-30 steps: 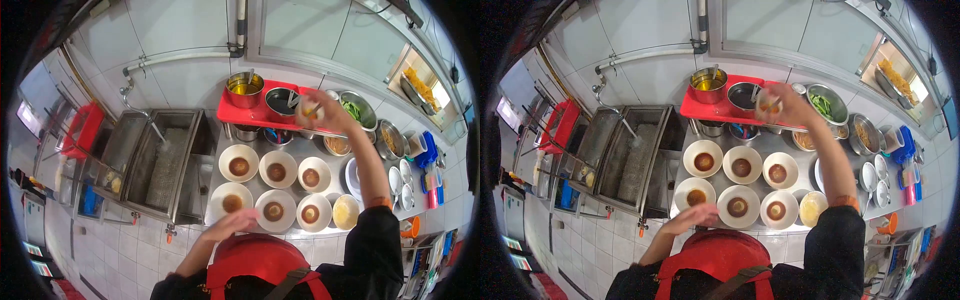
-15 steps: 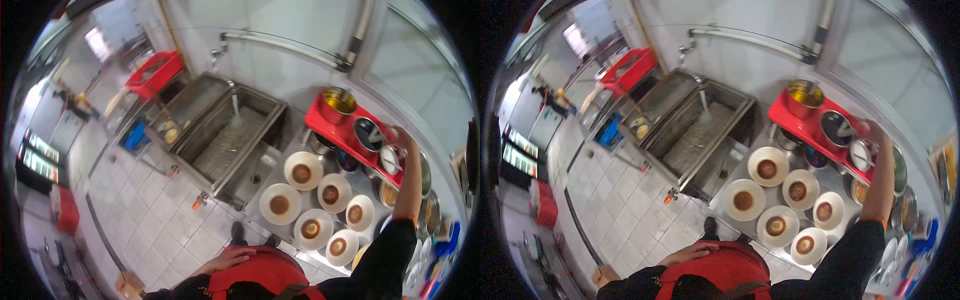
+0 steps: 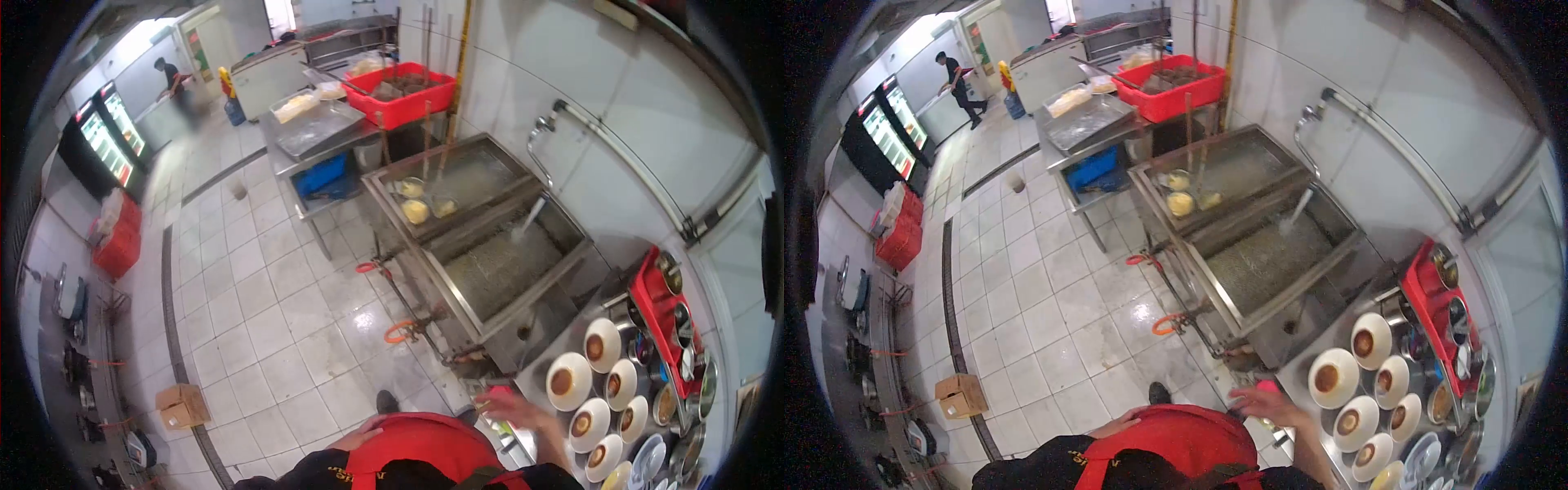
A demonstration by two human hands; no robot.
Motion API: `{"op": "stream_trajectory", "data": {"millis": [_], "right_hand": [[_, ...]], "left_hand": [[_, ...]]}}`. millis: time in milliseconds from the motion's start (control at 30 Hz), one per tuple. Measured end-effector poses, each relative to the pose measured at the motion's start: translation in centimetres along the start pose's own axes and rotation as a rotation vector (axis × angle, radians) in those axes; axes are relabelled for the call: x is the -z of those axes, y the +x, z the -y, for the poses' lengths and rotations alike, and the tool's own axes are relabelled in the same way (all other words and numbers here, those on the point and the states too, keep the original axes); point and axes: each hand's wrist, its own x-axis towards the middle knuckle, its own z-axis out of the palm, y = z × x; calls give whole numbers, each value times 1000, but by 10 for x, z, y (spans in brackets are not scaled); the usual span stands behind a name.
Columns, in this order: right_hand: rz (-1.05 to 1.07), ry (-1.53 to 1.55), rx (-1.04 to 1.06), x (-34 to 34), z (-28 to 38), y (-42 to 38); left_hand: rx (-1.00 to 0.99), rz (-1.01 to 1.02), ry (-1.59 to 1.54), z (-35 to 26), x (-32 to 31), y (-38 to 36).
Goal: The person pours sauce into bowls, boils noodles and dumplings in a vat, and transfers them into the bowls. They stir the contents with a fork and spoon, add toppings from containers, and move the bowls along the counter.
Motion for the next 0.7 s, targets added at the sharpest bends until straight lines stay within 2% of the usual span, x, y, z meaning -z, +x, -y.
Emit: {"op": "stream_trajectory", "data": {"millis": [67,133,167,200,233,267,300,333,367,400,433,500,533,600,633,700], "right_hand": [[-12,-282,-93,-44,-92,61],[-99,-224,-27,-60,-159,74],[-157,-190,4,-58,-174,74],[-95,-162,-51,-48,-178,77],[-96,-214,-169,-41,-156,72],[-89,-261,-288,-35,-119,62],[-90,-260,-266,-26,-96,57],[-97,-270,-235,-16,-75,58],[-144,-231,-232,-10,-54,63],[-187,-197,-230,-6,-32,70],[-224,-166,-232,-2,-11,78],[-311,-121,-178,2,16,97],[-340,-125,-121,9,19,112],[-400,-112,-24,15,21,137],[-429,-277,-26,17,33,142],[-469,-97,47,18,39,152]], "left_hand": [[195,115,3,33,28,-11],[408,355,98,58,72,-5],[460,518,259,57,106,13],[370,759,790,-34,151,31],[-57,537,653,-1,204,60],[-266,91,726,33,245,119],[-184,-109,516,-118,286,133],[-326,-353,24,-189,316,169],[-500,-535,-110,-255,346,195],[-727,-707,-94,-296,377,233],[-938,-956,191,-357,390,248],[-933,-1070,51,-416,408,297],[-746,-582,-103,-433,421,313],[-408,33,136,-455,424,337],[-350,-231,16,-477,428,349],[-173,-737,-247,-498,427,367]]}}
